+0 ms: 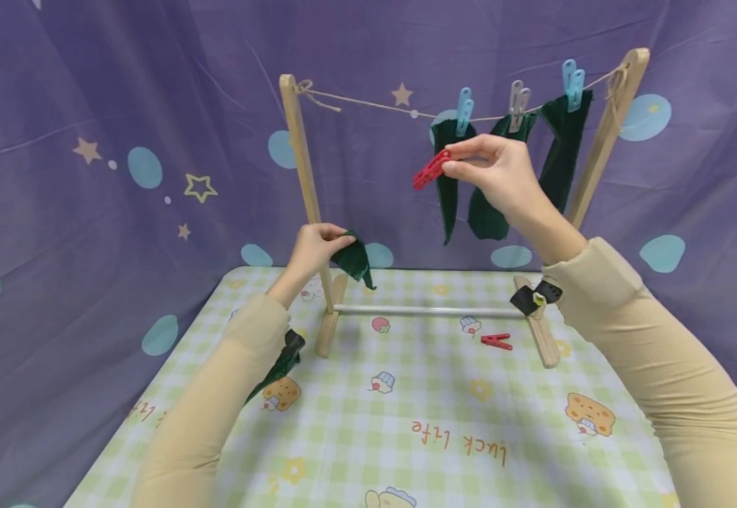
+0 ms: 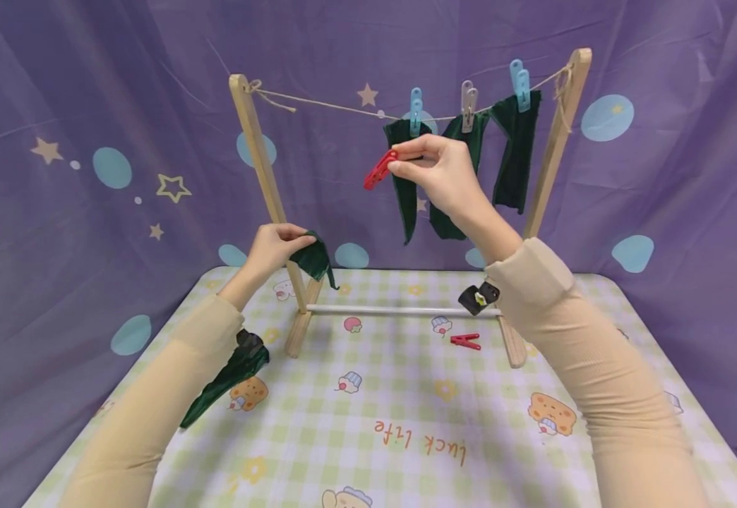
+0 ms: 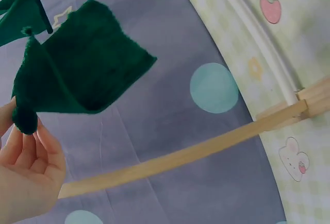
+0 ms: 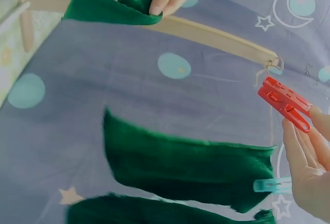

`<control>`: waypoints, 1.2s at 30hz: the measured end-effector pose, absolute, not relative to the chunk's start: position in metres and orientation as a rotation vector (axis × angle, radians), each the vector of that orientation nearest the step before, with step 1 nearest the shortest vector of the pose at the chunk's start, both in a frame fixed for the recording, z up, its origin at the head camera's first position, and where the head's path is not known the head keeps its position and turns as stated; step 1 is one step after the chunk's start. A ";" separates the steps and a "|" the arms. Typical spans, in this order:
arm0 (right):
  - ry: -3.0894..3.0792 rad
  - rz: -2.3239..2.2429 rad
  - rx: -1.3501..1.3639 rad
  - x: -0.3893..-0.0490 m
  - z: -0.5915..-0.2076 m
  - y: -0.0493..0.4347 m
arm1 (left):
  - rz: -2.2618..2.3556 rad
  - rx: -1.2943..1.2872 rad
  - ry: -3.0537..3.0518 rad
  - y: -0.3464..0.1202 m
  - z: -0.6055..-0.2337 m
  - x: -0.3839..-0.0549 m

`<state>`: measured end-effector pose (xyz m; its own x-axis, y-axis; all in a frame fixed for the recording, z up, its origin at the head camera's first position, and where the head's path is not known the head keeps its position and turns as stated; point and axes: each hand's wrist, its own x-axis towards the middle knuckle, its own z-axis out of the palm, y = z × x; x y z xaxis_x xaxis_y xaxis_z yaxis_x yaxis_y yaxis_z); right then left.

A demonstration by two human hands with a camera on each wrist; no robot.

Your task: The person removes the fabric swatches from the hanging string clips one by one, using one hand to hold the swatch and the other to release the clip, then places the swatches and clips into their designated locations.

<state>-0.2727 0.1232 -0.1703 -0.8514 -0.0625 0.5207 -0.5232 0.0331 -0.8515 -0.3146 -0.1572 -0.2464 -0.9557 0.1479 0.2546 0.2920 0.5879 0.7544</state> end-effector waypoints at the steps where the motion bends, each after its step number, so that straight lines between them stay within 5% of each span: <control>1: -1.984 1.874 0.592 -0.272 -0.175 0.124 | -1.289 -0.372 -2.666 -0.159 -0.248 -0.315; 36: -2.477 1.775 0.361 -0.239 -0.328 0.178 | -1.184 -0.484 -2.877 -0.203 -0.290 -0.284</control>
